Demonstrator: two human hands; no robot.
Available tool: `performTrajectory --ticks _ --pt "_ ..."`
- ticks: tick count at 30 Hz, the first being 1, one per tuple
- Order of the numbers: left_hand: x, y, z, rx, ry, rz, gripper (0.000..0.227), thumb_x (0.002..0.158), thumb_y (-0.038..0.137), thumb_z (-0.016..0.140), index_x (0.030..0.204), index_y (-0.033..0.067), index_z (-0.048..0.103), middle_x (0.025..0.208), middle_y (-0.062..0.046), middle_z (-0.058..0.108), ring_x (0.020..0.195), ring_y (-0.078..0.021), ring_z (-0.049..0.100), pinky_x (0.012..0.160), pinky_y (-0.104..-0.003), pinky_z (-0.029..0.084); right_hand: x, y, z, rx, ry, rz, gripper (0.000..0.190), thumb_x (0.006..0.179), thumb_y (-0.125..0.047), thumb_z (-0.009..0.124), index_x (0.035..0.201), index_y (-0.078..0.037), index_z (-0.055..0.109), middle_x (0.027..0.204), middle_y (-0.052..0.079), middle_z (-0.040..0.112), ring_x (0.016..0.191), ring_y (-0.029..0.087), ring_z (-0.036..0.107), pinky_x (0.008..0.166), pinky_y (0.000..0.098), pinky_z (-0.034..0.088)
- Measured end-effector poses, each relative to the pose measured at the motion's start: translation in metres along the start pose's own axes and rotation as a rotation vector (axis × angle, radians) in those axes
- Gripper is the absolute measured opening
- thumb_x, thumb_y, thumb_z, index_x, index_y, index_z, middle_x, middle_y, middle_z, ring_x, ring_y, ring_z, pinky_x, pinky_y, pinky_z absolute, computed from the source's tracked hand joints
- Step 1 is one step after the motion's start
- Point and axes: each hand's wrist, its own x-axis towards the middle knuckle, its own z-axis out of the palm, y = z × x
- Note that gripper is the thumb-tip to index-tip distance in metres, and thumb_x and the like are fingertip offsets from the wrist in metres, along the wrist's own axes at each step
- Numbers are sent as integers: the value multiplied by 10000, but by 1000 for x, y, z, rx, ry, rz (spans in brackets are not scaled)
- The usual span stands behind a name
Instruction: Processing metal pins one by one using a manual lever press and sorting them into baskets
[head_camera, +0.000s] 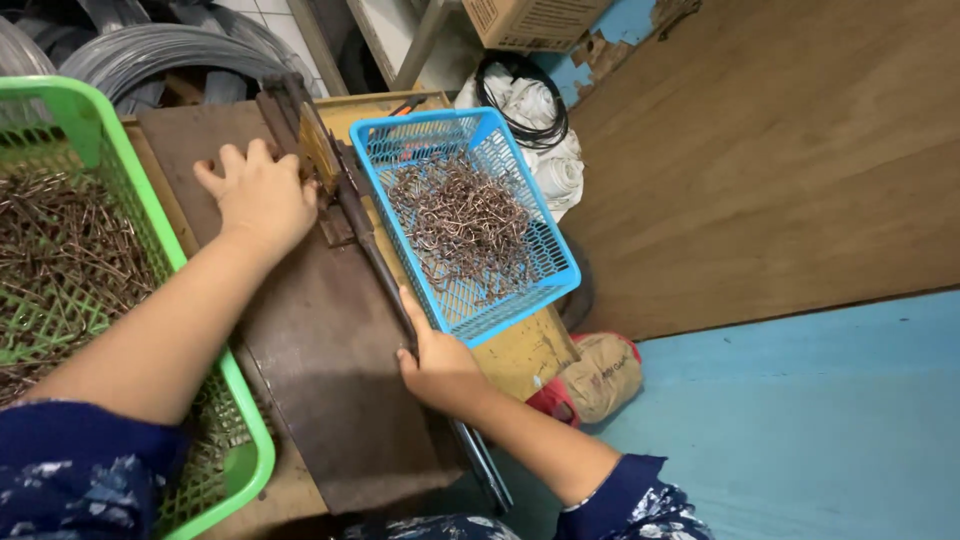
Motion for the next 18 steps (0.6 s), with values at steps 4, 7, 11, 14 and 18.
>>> performTrajectory --ticks 4,7,11,14,18 --pt "17 -15 21 72 -63 19 223 990 341 689 1106 220 835 1259 -106 646 1307 -427 408 1072 -759 188 -2 -1 -1 49 30 -23 888 1051 -277 578 1762 -354 52 1198 337 741 1191 534 702 1059 624 552" --pt "15 -13 17 86 -74 10 226 1027 349 672 1151 262 840 1249 -103 689 1309 -430 434 1075 -771 213 -9 -5 -12 67 30 -38 919 1034 -257 609 1756 -389 58 1277 341 721 1215 538 685 1072 617 555" --pt "9 -4 0 107 -221 7 291 1102 338 589 1246 281 836 1369 -112 705 1387 -438 433 1150 -772 146 -29 -24 -53 47 -48 -73 926 1037 -219 599 1770 -308 40 1274 397 698 1249 565 664 1088 638 544" --pt "6 -3 1 89 -329 57 330 1092 380 599 1294 258 829 1368 -117 738 1426 -439 456 1170 -820 83 -40 -34 -90 -15 -56 -109 929 1023 -235 630 1768 -289 77 1247 383 716 1227 548 689 1046 655 567" --pt "2 -6 24 51 -441 121 318 1043 435 680 1224 251 866 1251 -149 833 1388 -447 599 1193 -850 52 -42 -47 -139 -140 -29 -142 863 1014 -324 640 1750 -273 192 1203 317 766 1181 509 729 1002 638 587"
